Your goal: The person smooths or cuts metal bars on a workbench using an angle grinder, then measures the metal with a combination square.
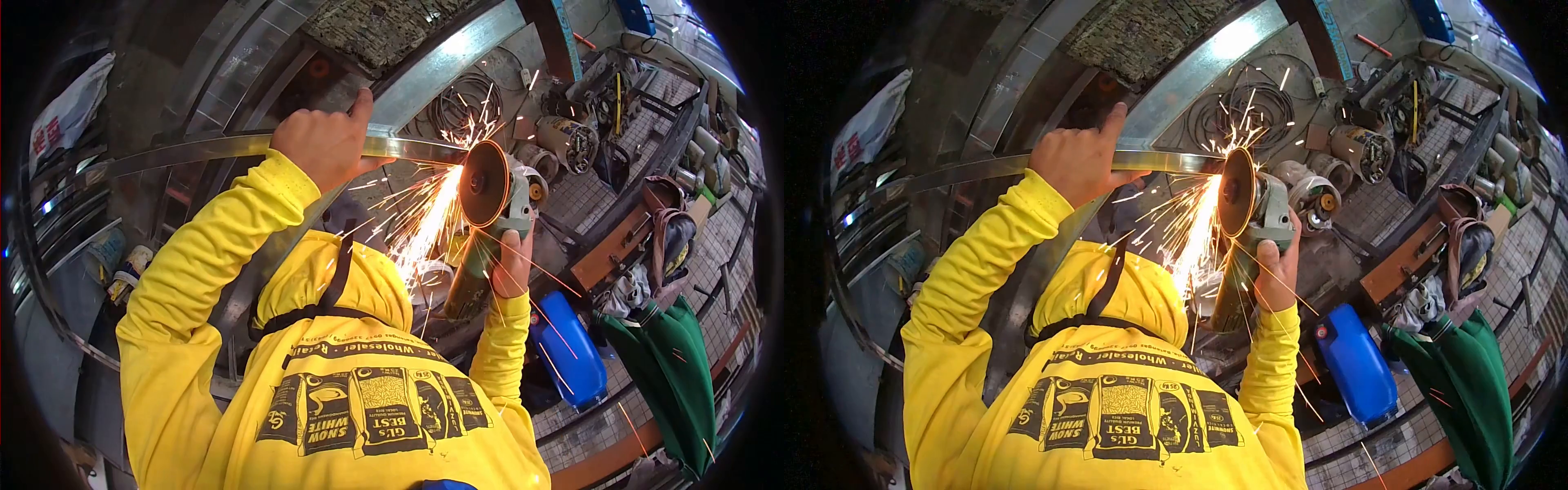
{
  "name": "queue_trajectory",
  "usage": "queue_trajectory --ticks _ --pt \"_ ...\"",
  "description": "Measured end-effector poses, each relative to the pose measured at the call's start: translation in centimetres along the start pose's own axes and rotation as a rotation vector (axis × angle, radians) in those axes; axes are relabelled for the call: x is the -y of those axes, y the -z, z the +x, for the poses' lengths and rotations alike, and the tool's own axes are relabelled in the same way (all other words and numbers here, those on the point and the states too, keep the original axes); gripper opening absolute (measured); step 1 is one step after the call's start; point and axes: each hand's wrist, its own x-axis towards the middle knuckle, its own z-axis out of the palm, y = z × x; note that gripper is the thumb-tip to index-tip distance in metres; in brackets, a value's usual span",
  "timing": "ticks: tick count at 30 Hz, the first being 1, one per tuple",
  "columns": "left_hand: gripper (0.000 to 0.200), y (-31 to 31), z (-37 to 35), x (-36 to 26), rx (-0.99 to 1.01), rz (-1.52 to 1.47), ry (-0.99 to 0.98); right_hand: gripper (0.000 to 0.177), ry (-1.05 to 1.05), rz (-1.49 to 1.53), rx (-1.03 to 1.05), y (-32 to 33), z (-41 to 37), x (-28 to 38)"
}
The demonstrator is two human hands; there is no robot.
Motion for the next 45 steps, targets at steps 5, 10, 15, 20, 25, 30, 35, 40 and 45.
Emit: queue_trajectory --ticks 5,10,15,20,25,30,35,40,45 --pt "0.097 0.2 0.0 0.0 0.020 -0.006 0.001 0.083 -0.029 -0.023 0.022 -0.2 0.0 0.9" --pt "0.098 -0.2 0.0 0.2 -0.004 -0.027 -0.022 0.080 0.006 -0.053 0.049 -0.3 0.4 1.2" --pt "0.098 -0.7 -0.3 0.4 -0.061 -0.014 -0.060 0.075 -0.038 -0.002 0.055 1.1 1.3 0.4" --pt "0.100 -0.3 -0.6 0.2 -0.159 0.077 -0.072 0.075 -0.053 0.123 0.042 0.9 0.3 1.2" --pt "0.096 -0.7 -1.3 0.7 -0.387 0.174 -0.180 0.077 0.077 0.048 -0.055 2.9 -1.6 -2.5" --pt "0.111 0.6 -1.7 -0.1 -0.149 0.014 -0.088 0.094 0.065 -0.024 -0.026 1.6 -3.2 -1.7" --pt "0.115 1.4 -0.1 0.0 0.135 0.004 0.002 0.098 0.084 -0.029 -0.014 0.7 -3.7 -3.1" --pt "0.114 0.6 -0.1 0.2 0.095 0.022 -0.009 0.098 0.052 0.046 -0.020 -0.3 -4.1 -2.8" --pt "0.111 0.4 -0.2 0.2 0.067 0.026 -0.021 0.102 0.010 0.060 -0.020 -0.8 -4.1 -2.3"
